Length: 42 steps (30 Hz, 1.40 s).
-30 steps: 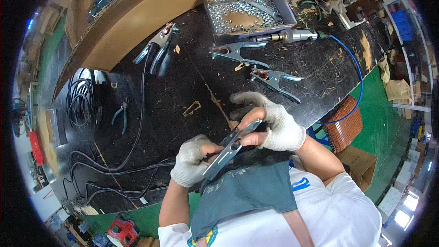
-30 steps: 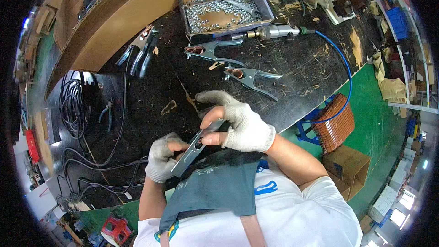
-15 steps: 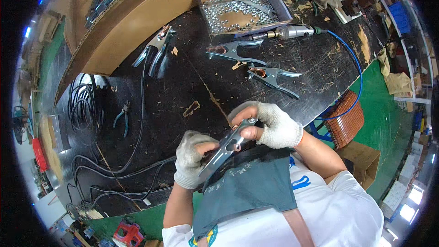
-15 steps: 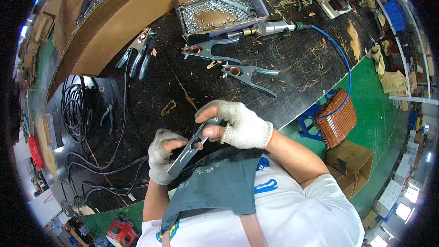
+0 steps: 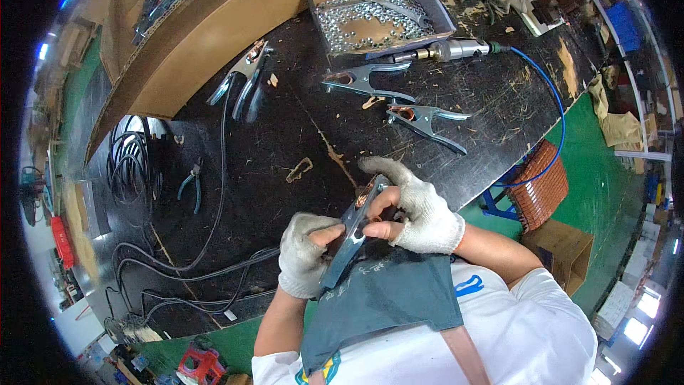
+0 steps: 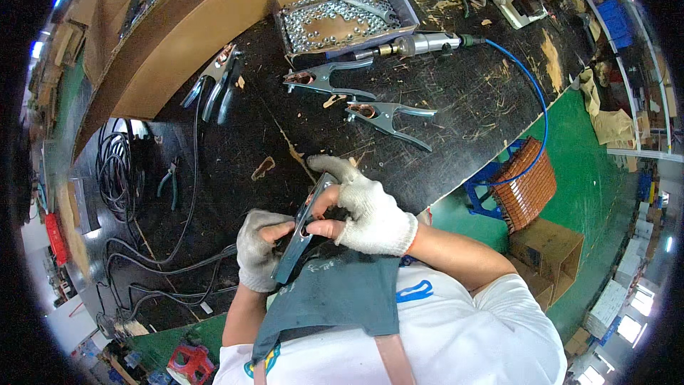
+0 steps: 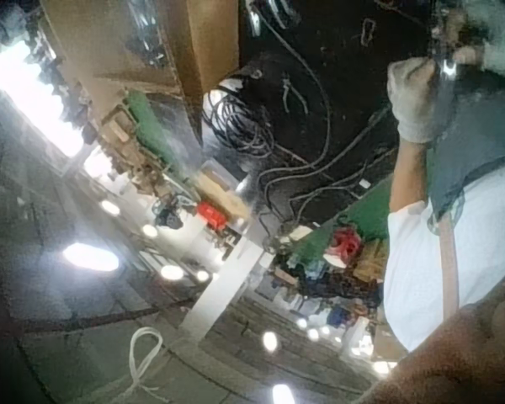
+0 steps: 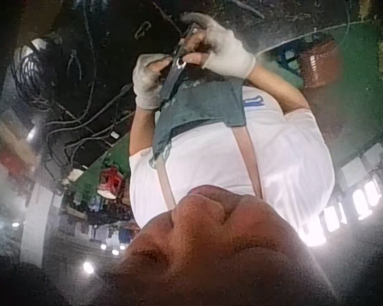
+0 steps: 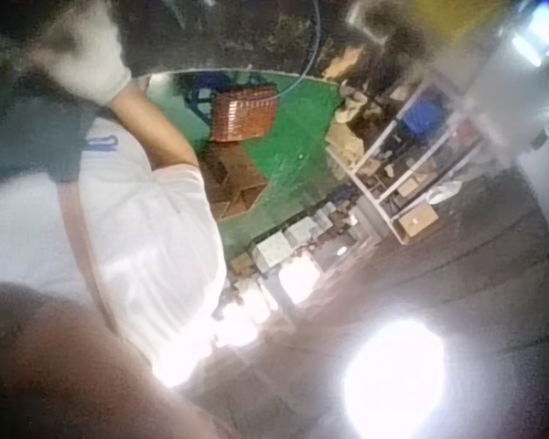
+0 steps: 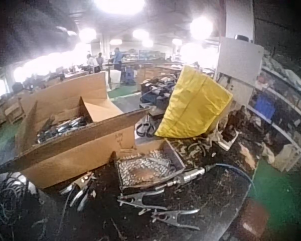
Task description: The person assembles metal spring clamps by inserting components into the clamp body and securing them with a pneumatic screwdriver.
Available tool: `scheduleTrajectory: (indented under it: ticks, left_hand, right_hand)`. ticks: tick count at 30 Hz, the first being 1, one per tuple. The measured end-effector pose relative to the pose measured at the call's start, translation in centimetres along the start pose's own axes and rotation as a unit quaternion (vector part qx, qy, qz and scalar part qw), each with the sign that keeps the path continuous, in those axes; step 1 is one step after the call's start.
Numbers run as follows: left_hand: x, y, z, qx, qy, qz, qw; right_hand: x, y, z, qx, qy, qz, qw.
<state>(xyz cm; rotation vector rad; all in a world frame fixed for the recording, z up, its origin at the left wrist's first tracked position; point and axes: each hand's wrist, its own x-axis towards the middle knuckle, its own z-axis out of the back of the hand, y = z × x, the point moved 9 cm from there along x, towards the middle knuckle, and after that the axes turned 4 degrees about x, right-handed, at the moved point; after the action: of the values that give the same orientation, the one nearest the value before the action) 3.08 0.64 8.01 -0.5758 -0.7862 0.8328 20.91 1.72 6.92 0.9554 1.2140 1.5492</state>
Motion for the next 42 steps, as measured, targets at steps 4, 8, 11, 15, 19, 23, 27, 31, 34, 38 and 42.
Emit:
scheduleTrajectory:
  ticks: [4,8,11,15,19,23,27,31,34,38,42]
  left_hand:
    - [0.4,3.8,0.2,-0.085,0.113,0.119,0.983]
    - [1.5,5.2,-1.2,-0.368,0.112,0.256,0.887]
    - [3.4,3.0,-2.6,-0.195,0.198,0.117,0.953]
    - [2.9,1.2,-2.7,-0.005,0.163,0.065,0.984]
    - [2.8,-0.2,-1.5,0.053,0.077,-0.007,0.996]
    - [2.1,2.3,-1.6,-0.017,0.173,0.038,0.984]
    - [1.2,5.6,-3.7,-0.413,0.246,0.300,0.824]
    - [4.7,3.3,-6.3,-0.059,0.379,0.229,0.895]
    - [5.2,4.9,-4.7,-0.011,0.248,0.282,0.927]
    - [4.7,5.7,-3.1,0.029,0.182,0.270,0.945]
    - [4.2,5.3,-3.8,-0.084,0.330,0.272,0.900]
  right_hand:
    - [-0.3,0.0,0.2,0.024,-0.019,-0.010,0.999]
    - [-0.2,0.4,1.0,0.005,-0.055,0.021,0.998]
    - [0.2,-1.0,1.1,0.061,-0.019,-0.061,0.996]
    - [0.4,-0.5,1.5,0.096,-0.043,-0.029,0.994]
    - [0.7,0.2,1.4,0.012,-0.050,-0.005,0.999]
    - [0.0,-1.0,1.3,0.028,-0.090,-0.048,0.994]
    - [0.0,-0.8,0.8,0.000,-0.088,-0.085,0.992]
    - [0.3,0.8,1.1,-0.117,-0.122,-0.021,0.985]
    - [0.6,1.1,1.4,-0.161,-0.159,0.004,0.974]
    - [1.4,2.6,1.6,-0.221,-0.167,0.065,0.959]
    - [1.7,3.6,1.5,-0.201,-0.130,0.115,0.964]
